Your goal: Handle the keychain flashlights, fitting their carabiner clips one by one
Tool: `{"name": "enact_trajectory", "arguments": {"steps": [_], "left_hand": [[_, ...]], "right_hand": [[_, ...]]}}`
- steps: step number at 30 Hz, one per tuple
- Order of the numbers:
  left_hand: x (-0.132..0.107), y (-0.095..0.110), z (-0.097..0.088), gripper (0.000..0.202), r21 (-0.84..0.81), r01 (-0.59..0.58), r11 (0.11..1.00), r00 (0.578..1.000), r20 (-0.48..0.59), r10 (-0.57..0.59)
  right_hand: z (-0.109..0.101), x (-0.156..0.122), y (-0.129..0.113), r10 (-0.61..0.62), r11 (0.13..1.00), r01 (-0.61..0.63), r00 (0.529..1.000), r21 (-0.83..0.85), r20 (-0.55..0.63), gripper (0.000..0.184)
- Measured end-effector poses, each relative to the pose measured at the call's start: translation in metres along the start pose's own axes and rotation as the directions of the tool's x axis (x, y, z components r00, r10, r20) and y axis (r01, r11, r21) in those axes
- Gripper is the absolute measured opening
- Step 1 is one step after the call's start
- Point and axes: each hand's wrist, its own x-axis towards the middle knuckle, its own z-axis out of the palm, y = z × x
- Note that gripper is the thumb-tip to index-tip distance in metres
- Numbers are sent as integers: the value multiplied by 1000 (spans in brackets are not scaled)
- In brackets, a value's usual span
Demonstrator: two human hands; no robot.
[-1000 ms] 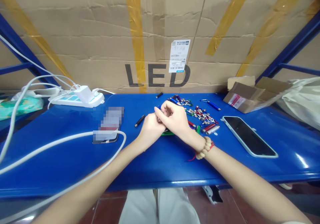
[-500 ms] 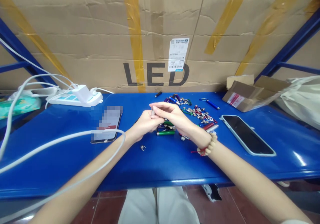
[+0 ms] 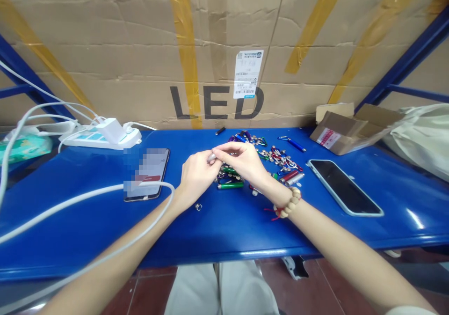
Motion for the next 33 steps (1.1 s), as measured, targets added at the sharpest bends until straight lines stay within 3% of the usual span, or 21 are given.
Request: {"name": "enact_trajectory", "arguments": {"steps": [3, 7, 14, 17, 21, 24, 28, 33], "left_hand": [[-1, 3, -3, 31, 104, 83, 991, 997, 1, -83], [1, 0, 2, 26, 76, 124, 989, 992, 7, -125], [4, -10, 16, 15, -261, 101, 960, 993, 87, -81], [5, -9, 17, 15, -342, 139, 929, 986, 137, -97], [6, -8, 14, 15, -390, 102, 915, 989, 141, -51], [5, -6, 12, 17, -406, 52, 912, 997, 77, -23], [4, -6, 12, 25, -316, 67, 946, 998, 4, -69], [3, -6, 18, 20, -347, 89, 933, 996, 53, -76]], "right_hand": [[8, -4, -1, -34, 999, 33, 999, -35, -30, 15], [17, -7, 0, 17, 1000, -15, 997, 24, -81, 10], [24, -9, 5, 40, 995, -30, 993, 93, -110, 11], [18, -5, 6, 25, 998, -22, 998, 58, -55, 12], [7, 0, 4, 32, 997, -38, 996, 67, 84, 22], [5, 1, 1, -3, 999, 0, 996, 41, 87, 22], [7, -2, 2, -38, 999, 35, 996, 36, 81, 20], [7, -3, 8, -67, 997, 69, 995, -19, 76, 19]]}}
